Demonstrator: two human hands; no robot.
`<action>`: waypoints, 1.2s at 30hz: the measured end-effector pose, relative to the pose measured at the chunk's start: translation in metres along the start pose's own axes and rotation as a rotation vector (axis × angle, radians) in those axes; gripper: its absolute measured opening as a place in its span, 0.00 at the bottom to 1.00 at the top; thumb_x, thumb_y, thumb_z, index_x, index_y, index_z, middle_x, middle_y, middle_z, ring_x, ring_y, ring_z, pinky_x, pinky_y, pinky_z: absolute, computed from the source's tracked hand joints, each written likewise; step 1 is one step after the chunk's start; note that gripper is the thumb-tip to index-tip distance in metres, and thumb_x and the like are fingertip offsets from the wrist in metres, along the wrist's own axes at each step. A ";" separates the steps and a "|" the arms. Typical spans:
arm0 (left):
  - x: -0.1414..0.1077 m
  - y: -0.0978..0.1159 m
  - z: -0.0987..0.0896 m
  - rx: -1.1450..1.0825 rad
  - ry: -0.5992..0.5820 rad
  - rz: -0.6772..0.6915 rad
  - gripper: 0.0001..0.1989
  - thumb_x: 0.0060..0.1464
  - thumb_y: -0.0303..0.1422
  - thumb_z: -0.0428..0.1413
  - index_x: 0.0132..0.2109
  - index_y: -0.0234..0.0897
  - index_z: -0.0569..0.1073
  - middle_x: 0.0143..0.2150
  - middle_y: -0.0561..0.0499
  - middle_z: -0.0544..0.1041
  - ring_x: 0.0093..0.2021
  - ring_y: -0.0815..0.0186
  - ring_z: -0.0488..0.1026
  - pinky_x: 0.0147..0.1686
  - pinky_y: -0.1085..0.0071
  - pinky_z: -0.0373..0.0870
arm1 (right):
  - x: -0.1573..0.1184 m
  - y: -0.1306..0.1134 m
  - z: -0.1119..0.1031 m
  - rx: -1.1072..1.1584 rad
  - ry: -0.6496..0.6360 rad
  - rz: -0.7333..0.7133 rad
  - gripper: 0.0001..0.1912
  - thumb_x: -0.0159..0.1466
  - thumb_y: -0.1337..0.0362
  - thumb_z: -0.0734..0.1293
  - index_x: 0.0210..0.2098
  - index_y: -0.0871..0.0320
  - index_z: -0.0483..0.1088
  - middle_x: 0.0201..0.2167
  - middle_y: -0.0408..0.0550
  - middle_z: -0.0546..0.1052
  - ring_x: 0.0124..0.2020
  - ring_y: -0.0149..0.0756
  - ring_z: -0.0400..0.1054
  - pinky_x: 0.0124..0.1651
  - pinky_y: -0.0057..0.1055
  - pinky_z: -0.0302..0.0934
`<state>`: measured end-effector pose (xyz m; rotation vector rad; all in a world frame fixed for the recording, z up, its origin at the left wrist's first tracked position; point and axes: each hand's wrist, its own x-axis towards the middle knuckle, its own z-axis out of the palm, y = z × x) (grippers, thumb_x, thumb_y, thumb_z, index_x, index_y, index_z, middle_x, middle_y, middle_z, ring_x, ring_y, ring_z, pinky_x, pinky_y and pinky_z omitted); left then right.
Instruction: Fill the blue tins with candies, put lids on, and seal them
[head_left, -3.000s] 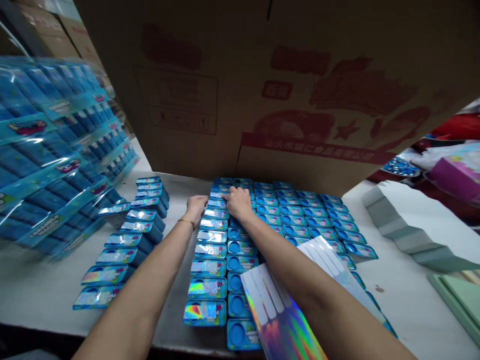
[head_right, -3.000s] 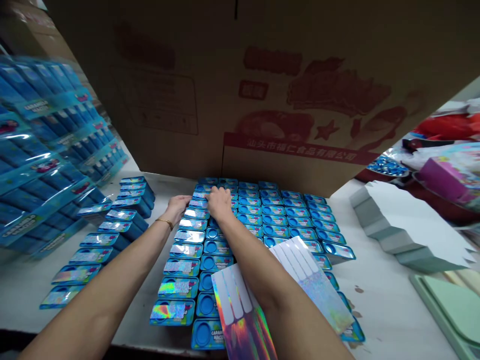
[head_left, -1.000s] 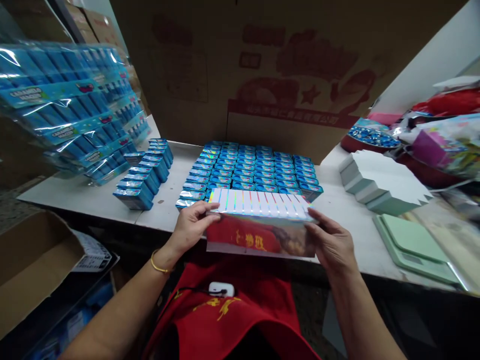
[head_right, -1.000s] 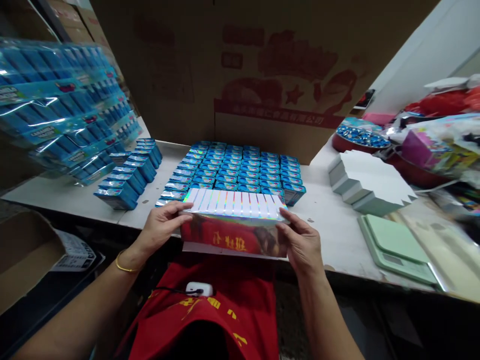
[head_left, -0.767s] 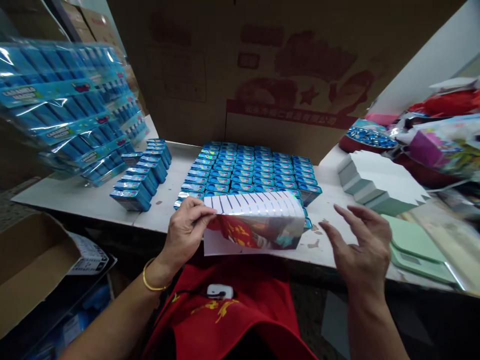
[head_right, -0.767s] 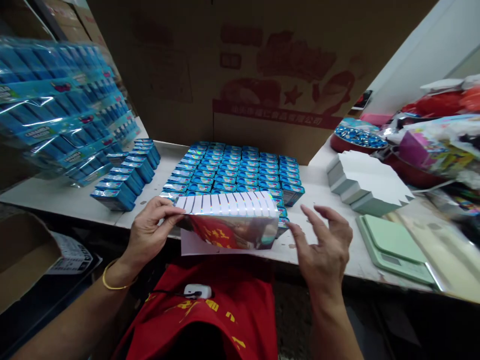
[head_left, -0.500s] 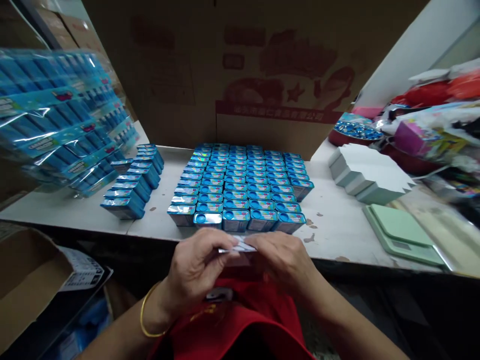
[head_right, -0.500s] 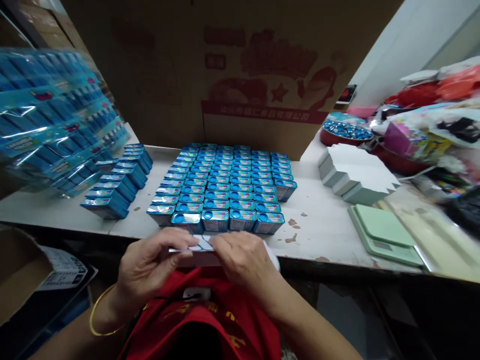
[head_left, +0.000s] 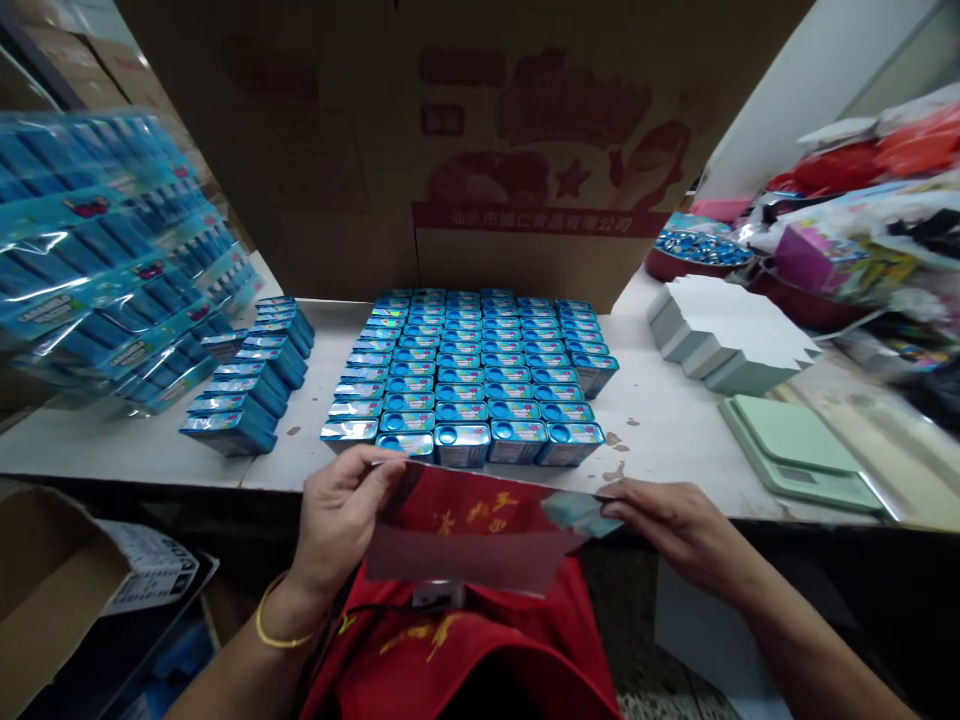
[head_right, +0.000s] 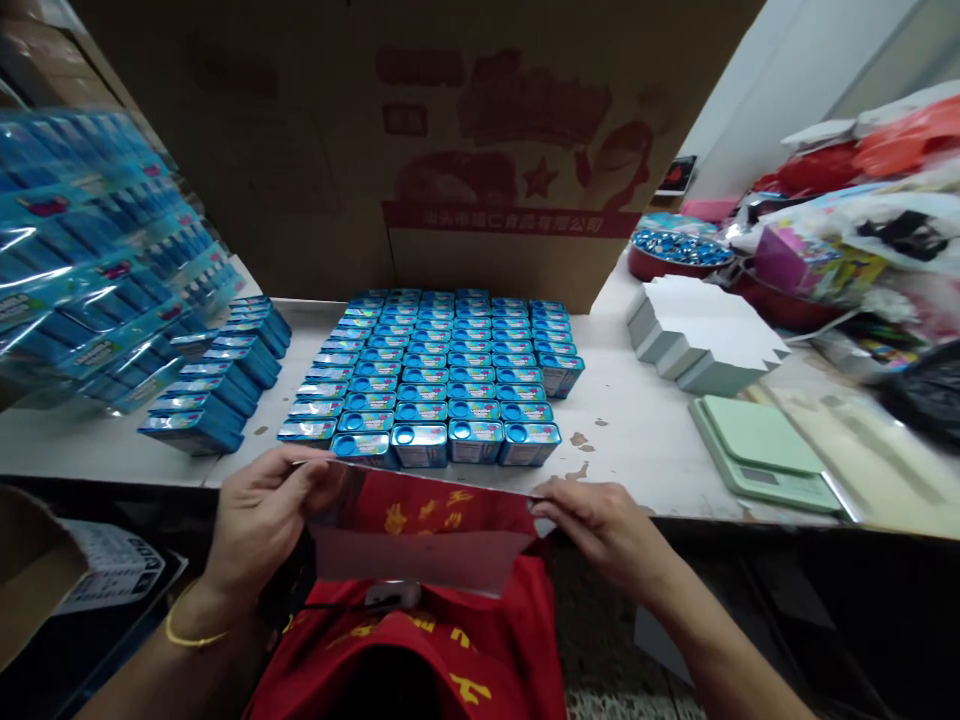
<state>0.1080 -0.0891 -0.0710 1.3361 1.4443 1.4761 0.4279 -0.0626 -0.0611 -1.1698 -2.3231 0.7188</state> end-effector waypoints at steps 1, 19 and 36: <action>0.006 -0.004 0.004 -0.085 0.003 -0.070 0.06 0.48 0.35 0.57 0.31 0.37 0.73 0.22 0.55 0.72 0.22 0.70 0.68 0.20 0.75 0.64 | -0.001 0.006 -0.003 0.031 0.015 0.037 0.11 0.62 0.59 0.60 0.32 0.53 0.74 0.26 0.43 0.76 0.27 0.31 0.70 0.29 0.23 0.61; 0.102 -0.021 0.125 -0.911 -0.026 -0.604 0.05 0.52 0.25 0.52 0.30 0.32 0.70 0.24 0.52 0.74 0.24 0.73 0.71 0.28 0.76 0.68 | 0.170 -0.004 0.033 -0.720 0.266 -0.248 0.13 0.64 0.67 0.57 0.44 0.58 0.69 0.39 0.51 0.69 0.38 0.36 0.61 0.41 0.30 0.54; 0.100 -0.029 0.117 -0.939 -0.074 -0.603 0.03 0.50 0.26 0.54 0.31 0.31 0.72 0.29 0.50 0.75 0.29 0.72 0.71 0.31 0.74 0.68 | 0.166 -0.015 0.054 -0.927 0.067 -0.191 0.16 0.65 0.71 0.50 0.44 0.63 0.65 0.40 0.54 0.70 0.35 0.34 0.66 0.33 0.27 0.59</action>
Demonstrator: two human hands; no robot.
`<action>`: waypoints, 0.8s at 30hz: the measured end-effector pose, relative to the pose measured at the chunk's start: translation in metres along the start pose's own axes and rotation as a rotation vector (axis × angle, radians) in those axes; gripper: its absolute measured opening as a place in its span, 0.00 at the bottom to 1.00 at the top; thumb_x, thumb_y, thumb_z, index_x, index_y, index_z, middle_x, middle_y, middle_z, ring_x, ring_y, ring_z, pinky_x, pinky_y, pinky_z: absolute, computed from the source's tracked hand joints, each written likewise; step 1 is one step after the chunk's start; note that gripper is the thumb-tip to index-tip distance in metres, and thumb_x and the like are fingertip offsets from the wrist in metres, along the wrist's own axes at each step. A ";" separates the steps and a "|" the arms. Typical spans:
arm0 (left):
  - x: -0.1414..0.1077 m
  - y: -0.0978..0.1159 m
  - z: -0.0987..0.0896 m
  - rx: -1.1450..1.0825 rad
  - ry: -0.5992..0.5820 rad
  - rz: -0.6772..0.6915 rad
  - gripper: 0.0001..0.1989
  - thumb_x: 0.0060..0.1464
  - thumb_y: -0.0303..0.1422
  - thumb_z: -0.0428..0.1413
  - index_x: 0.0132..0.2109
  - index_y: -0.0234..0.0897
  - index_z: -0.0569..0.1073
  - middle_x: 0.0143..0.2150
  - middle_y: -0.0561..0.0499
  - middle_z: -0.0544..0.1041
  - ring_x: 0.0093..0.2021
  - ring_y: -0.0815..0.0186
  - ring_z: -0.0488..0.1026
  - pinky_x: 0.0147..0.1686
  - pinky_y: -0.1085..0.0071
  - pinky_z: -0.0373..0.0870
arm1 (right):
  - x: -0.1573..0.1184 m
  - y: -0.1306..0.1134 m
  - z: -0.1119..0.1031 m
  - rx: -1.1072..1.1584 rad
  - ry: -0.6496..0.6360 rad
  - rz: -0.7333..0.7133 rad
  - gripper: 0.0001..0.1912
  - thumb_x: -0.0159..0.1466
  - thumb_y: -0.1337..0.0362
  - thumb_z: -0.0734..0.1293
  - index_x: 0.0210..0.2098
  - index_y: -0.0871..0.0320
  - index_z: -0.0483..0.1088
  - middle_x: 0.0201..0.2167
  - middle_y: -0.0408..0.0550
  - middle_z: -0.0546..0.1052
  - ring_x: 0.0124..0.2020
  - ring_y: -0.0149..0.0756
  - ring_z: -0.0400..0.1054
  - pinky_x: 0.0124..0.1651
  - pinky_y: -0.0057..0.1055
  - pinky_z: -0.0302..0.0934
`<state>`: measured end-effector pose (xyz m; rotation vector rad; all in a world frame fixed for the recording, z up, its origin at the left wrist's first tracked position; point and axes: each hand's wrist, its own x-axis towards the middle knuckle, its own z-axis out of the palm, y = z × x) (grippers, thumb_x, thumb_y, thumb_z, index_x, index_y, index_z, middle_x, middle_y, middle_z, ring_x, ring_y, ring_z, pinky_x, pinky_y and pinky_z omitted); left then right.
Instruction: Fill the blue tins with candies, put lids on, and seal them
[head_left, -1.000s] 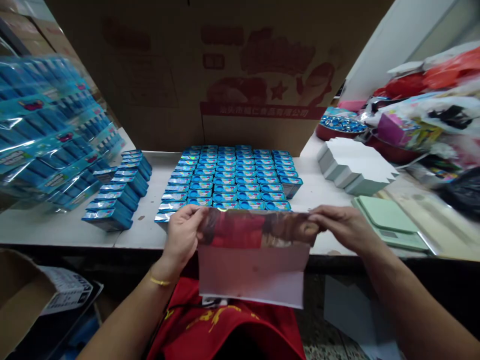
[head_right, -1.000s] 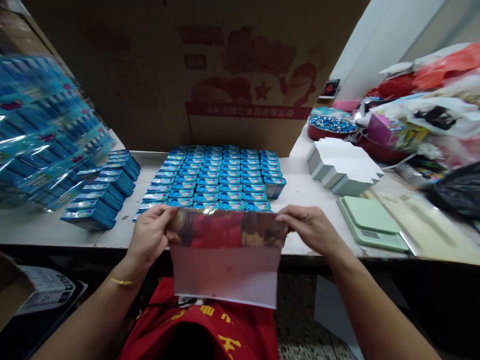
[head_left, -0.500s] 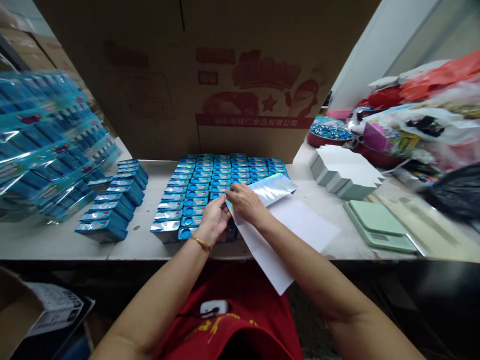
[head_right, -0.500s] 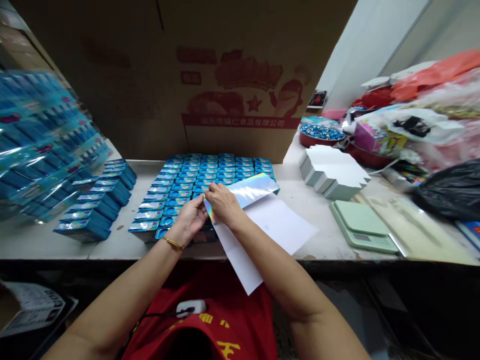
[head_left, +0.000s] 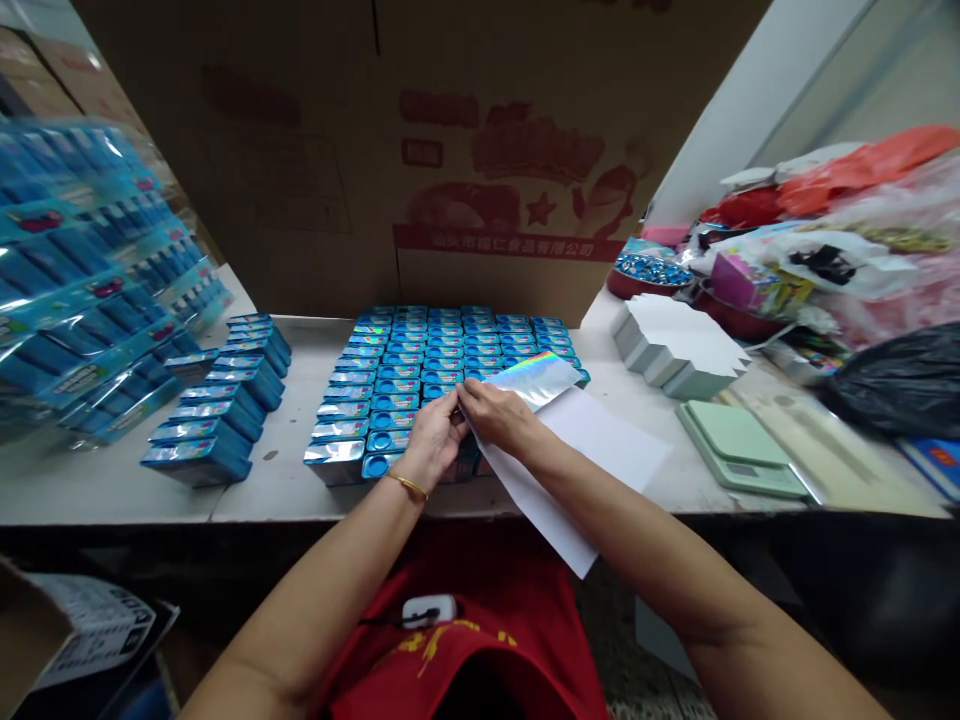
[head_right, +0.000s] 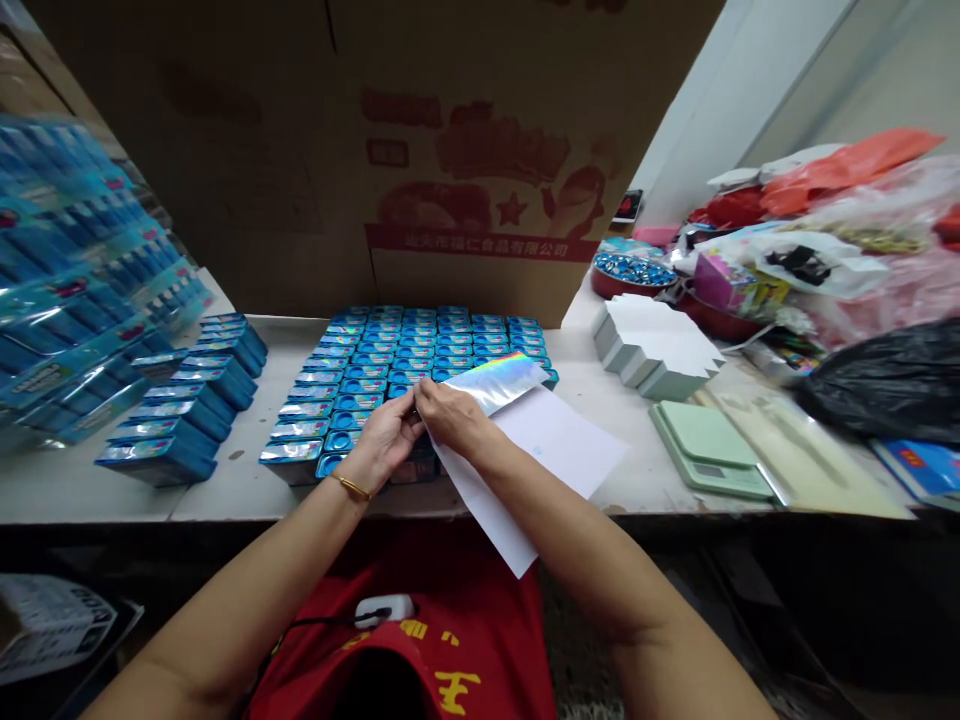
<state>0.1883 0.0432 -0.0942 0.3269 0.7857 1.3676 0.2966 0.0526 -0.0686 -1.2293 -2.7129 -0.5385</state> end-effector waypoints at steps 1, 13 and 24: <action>0.000 0.000 -0.001 -0.008 0.001 -0.004 0.03 0.50 0.26 0.54 0.30 0.31 0.72 0.28 0.50 0.75 0.28 0.72 0.71 0.32 0.74 0.69 | 0.000 0.000 0.002 0.004 0.001 -0.002 0.16 0.66 0.70 0.49 0.45 0.63 0.65 0.40 0.54 0.70 0.36 0.34 0.66 0.33 0.26 0.59; 0.007 0.002 -0.002 -0.100 -0.009 -0.022 0.06 0.52 0.23 0.52 0.28 0.30 0.70 0.28 0.48 0.74 0.27 0.73 0.71 0.32 0.75 0.69 | -0.011 0.009 0.017 -0.014 0.195 -0.134 0.18 0.65 0.70 0.52 0.51 0.64 0.64 0.52 0.57 0.68 0.46 0.38 0.67 0.44 0.31 0.64; 0.016 0.005 -0.007 0.155 0.046 0.120 0.05 0.49 0.28 0.54 0.27 0.31 0.71 0.24 0.50 0.74 0.25 0.70 0.70 0.29 0.73 0.67 | -0.024 0.007 -0.006 0.354 0.202 0.112 0.10 0.64 0.65 0.57 0.34 0.57 0.69 0.46 0.49 0.71 0.43 0.33 0.67 0.42 0.26 0.61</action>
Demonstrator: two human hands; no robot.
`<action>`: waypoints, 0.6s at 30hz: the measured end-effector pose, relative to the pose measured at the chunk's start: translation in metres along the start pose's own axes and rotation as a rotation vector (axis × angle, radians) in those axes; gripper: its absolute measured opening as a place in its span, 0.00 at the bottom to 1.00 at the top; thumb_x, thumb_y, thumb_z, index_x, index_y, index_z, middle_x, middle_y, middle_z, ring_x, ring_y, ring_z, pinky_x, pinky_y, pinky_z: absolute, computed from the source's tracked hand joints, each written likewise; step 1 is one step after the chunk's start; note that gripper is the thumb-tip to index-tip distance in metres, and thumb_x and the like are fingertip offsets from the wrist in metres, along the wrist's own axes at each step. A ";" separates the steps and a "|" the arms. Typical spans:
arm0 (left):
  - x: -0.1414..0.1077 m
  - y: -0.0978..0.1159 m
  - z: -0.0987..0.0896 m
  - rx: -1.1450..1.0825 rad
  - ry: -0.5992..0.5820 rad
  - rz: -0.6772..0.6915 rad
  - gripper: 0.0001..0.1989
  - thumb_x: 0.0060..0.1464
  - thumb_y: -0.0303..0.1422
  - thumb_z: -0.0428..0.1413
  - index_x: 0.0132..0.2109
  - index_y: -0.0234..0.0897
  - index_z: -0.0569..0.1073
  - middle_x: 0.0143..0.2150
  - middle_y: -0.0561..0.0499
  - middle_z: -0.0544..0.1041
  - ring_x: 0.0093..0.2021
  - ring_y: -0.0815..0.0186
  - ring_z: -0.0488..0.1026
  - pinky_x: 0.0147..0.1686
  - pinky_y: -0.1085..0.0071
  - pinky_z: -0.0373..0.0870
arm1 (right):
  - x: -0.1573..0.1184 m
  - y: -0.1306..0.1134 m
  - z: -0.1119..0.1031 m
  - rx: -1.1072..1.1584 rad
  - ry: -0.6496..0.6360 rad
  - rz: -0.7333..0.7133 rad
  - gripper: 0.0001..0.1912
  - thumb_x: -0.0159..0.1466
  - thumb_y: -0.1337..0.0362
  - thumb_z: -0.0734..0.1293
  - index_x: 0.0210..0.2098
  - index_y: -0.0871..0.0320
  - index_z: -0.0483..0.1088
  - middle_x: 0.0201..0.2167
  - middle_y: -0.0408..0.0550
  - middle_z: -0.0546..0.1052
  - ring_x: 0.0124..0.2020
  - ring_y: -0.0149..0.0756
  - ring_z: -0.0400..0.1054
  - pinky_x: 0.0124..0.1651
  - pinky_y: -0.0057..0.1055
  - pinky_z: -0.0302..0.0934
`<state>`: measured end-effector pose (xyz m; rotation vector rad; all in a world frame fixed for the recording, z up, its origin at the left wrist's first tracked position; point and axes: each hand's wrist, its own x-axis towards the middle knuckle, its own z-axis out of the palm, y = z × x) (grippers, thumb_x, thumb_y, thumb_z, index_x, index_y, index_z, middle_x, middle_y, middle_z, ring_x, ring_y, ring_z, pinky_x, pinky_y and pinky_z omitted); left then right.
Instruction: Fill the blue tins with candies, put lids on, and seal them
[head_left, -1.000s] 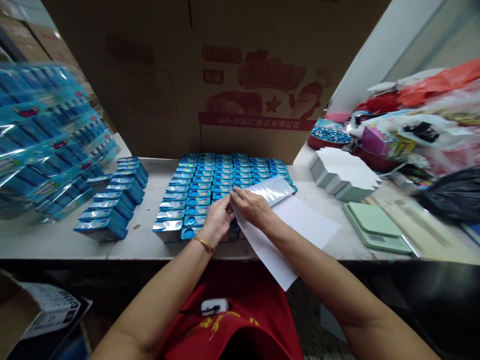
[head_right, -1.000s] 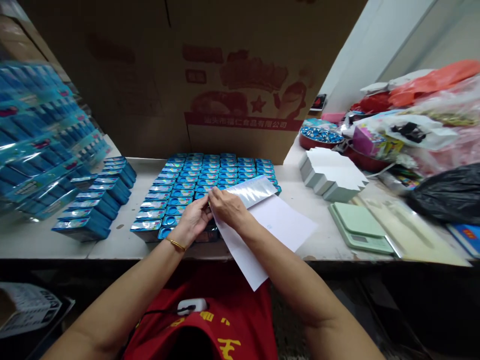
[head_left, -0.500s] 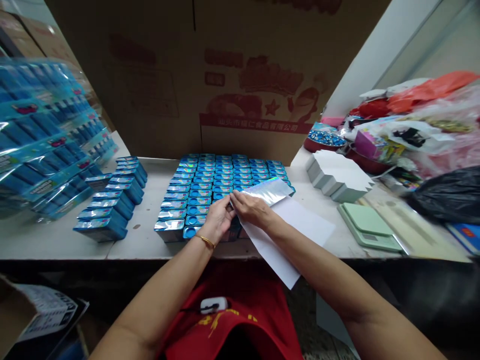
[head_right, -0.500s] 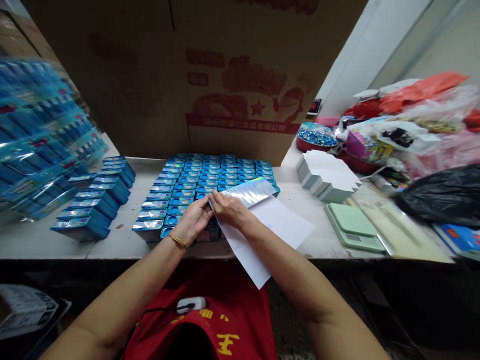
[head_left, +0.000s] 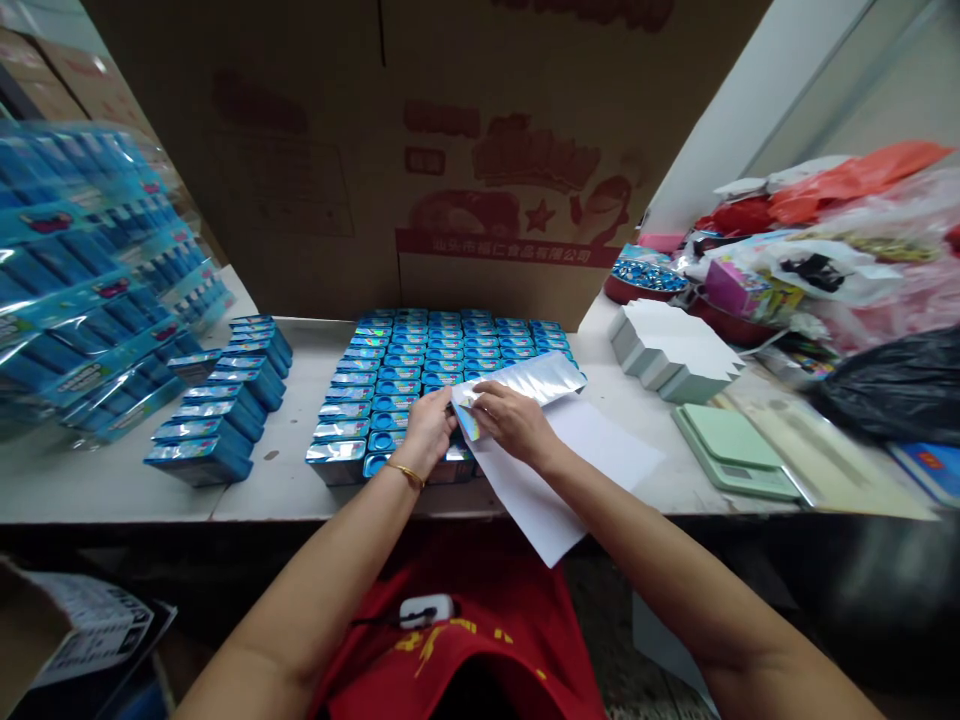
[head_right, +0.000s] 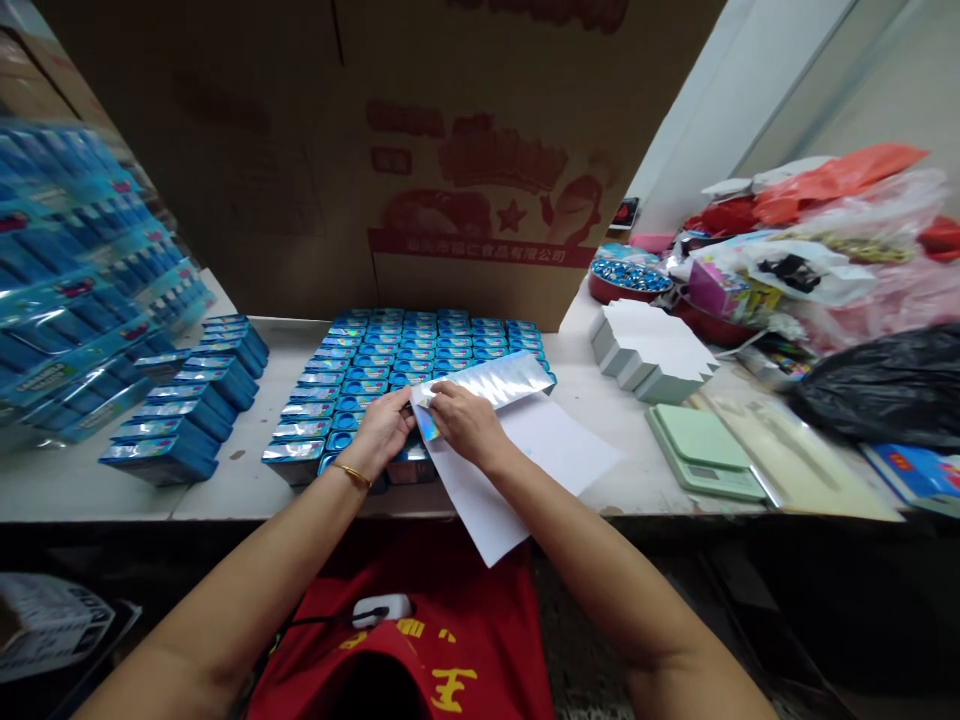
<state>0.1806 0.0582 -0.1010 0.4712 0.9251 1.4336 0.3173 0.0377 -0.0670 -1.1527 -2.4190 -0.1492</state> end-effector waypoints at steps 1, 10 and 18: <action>0.004 0.001 -0.003 0.103 0.019 0.064 0.06 0.48 0.29 0.55 0.26 0.31 0.71 0.23 0.51 0.73 0.24 0.70 0.69 0.27 0.74 0.66 | -0.004 -0.007 -0.011 0.012 -0.005 0.027 0.10 0.63 0.66 0.57 0.32 0.58 0.69 0.44 0.49 0.72 0.42 0.33 0.67 0.41 0.27 0.61; -0.010 0.039 -0.048 0.457 0.055 0.480 0.12 0.44 0.39 0.58 0.35 0.36 0.76 0.39 0.46 0.75 0.42 0.64 0.70 0.38 0.72 0.67 | -0.013 -0.069 -0.057 0.640 -0.048 0.374 0.05 0.57 0.68 0.60 0.26 0.59 0.66 0.23 0.42 0.71 0.23 0.26 0.64 0.27 0.22 0.58; -0.116 0.053 -0.111 0.262 -0.110 0.162 0.24 0.39 0.40 0.63 0.45 0.35 0.72 0.40 0.44 0.76 0.39 0.61 0.73 0.37 0.67 0.70 | -0.007 -0.100 0.003 1.176 -0.220 0.679 0.10 0.53 0.58 0.63 0.24 0.59 0.63 0.14 0.37 0.65 0.15 0.26 0.61 0.16 0.21 0.54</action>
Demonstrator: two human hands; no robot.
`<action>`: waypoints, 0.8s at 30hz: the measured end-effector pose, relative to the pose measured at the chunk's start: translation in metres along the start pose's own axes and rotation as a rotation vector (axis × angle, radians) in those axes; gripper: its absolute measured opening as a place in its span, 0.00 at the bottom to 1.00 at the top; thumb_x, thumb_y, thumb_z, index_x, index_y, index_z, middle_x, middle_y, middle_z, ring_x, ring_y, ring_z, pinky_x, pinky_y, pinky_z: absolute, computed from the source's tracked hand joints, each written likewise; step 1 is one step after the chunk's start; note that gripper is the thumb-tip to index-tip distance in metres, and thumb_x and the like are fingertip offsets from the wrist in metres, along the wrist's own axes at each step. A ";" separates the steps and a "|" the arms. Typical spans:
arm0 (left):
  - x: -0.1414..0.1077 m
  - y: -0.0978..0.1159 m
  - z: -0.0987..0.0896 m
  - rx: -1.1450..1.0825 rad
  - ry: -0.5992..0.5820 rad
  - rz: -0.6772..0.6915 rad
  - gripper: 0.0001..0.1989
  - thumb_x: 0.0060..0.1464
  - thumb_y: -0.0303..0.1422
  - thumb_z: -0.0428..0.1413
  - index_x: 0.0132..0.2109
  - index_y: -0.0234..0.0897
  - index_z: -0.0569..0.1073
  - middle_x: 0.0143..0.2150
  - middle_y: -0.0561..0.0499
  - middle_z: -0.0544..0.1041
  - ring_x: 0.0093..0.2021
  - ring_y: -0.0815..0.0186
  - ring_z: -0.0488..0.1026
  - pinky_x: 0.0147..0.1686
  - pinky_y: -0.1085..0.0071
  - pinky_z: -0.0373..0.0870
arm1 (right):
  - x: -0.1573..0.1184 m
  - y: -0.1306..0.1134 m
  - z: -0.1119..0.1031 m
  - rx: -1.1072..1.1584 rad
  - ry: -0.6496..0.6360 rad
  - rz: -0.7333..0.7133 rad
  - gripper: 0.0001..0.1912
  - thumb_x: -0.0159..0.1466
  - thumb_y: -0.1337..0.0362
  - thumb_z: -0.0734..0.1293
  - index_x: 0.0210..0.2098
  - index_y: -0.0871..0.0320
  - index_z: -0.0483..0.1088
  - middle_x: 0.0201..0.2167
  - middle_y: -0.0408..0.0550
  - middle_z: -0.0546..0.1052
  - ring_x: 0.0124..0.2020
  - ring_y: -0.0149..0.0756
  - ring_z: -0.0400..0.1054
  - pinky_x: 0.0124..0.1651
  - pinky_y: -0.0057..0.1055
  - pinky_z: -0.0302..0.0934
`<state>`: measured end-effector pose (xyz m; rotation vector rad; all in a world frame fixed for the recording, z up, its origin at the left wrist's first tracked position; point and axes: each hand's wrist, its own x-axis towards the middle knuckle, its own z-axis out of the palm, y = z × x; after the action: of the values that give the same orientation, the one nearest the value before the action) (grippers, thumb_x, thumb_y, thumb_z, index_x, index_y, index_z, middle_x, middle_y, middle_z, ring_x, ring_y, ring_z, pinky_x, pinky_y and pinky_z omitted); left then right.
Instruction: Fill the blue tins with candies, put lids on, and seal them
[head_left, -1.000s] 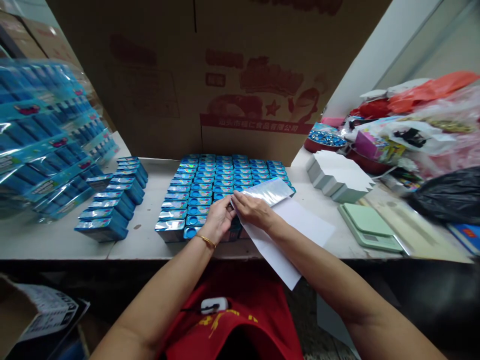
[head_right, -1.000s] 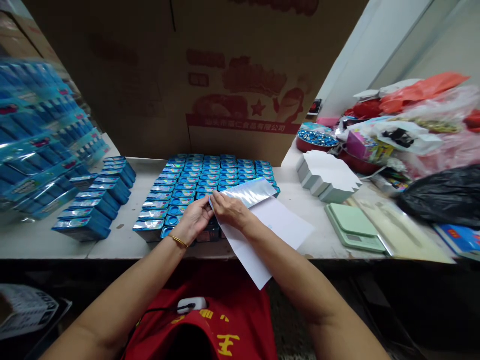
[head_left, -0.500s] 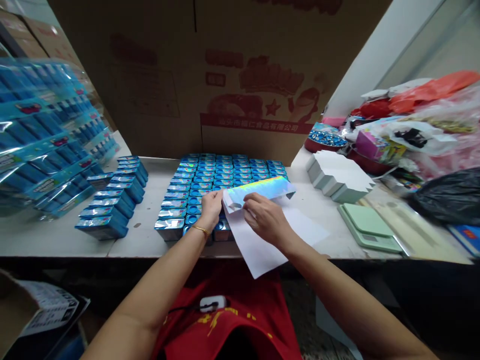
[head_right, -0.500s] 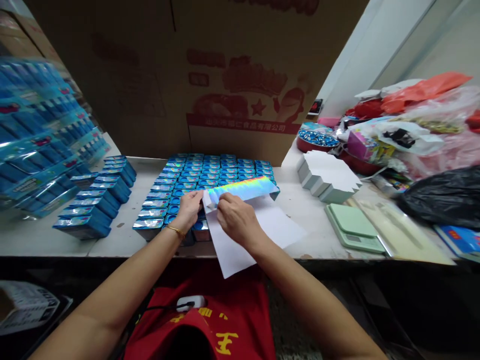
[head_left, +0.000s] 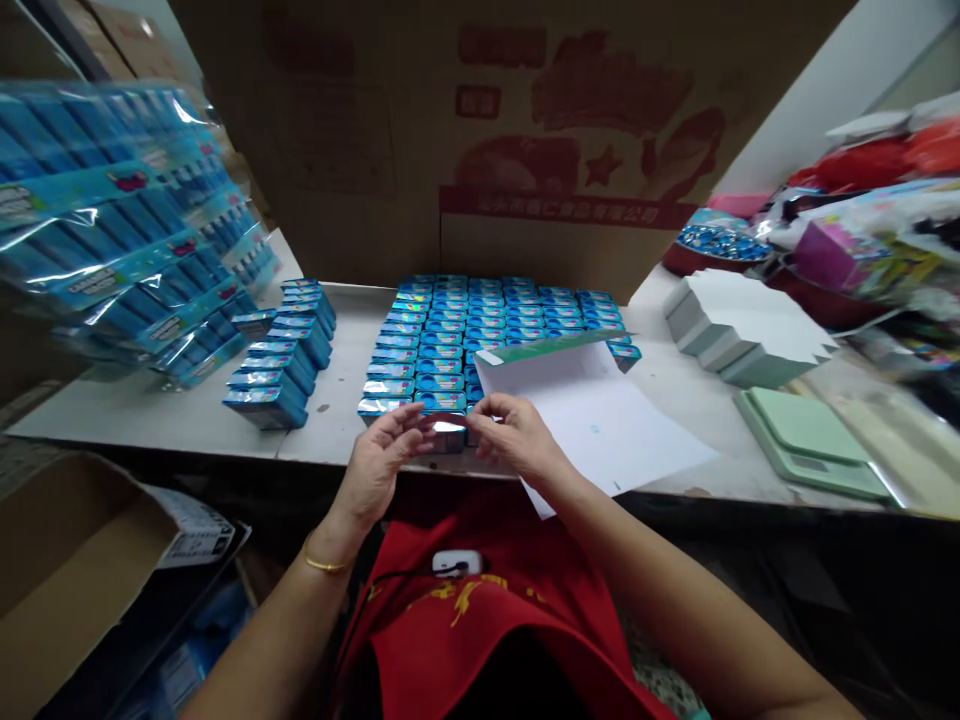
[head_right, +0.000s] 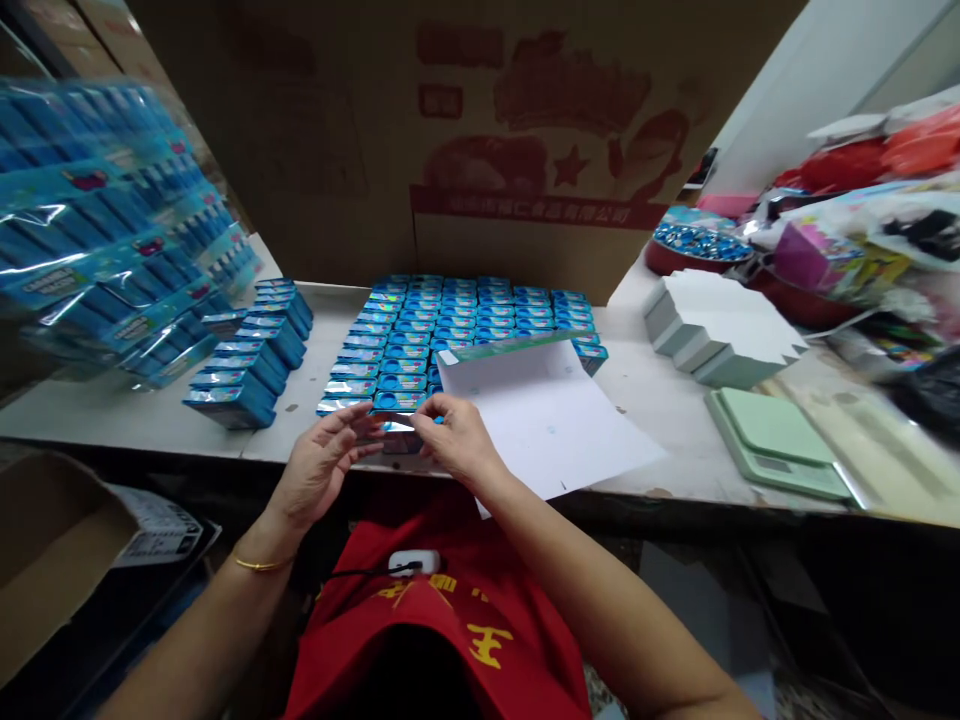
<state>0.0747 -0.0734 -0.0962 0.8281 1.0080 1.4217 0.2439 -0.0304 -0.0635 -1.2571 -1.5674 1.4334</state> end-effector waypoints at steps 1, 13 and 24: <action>-0.004 -0.002 -0.004 0.017 0.017 -0.005 0.24 0.39 0.36 0.64 0.46 0.36 0.72 0.40 0.45 0.76 0.39 0.62 0.73 0.37 0.68 0.70 | 0.001 0.003 0.006 0.007 -0.010 0.010 0.10 0.53 0.58 0.64 0.24 0.59 0.63 0.13 0.37 0.65 0.15 0.26 0.61 0.16 0.20 0.54; 0.017 -0.020 -0.029 0.059 0.341 -0.022 0.15 0.35 0.37 0.64 0.31 0.31 0.75 0.23 0.53 0.73 0.22 0.74 0.68 0.24 0.77 0.66 | 0.035 0.034 0.034 -0.225 0.045 -0.042 0.10 0.54 0.59 0.62 0.21 0.59 0.65 0.12 0.36 0.65 0.15 0.25 0.60 0.23 0.22 0.54; 0.035 -0.043 -0.039 0.403 0.426 0.125 0.15 0.42 0.41 0.59 0.32 0.32 0.75 0.21 0.54 0.71 0.18 0.74 0.66 0.18 0.78 0.60 | 0.047 0.029 0.034 -0.754 0.153 -0.077 0.08 0.56 0.62 0.62 0.25 0.57 0.71 0.23 0.44 0.74 0.27 0.30 0.65 0.30 0.24 0.51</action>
<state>0.0521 -0.0445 -0.1527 0.9069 1.6296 1.5633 0.2037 0.0005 -0.1038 -1.6405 -2.1027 0.6704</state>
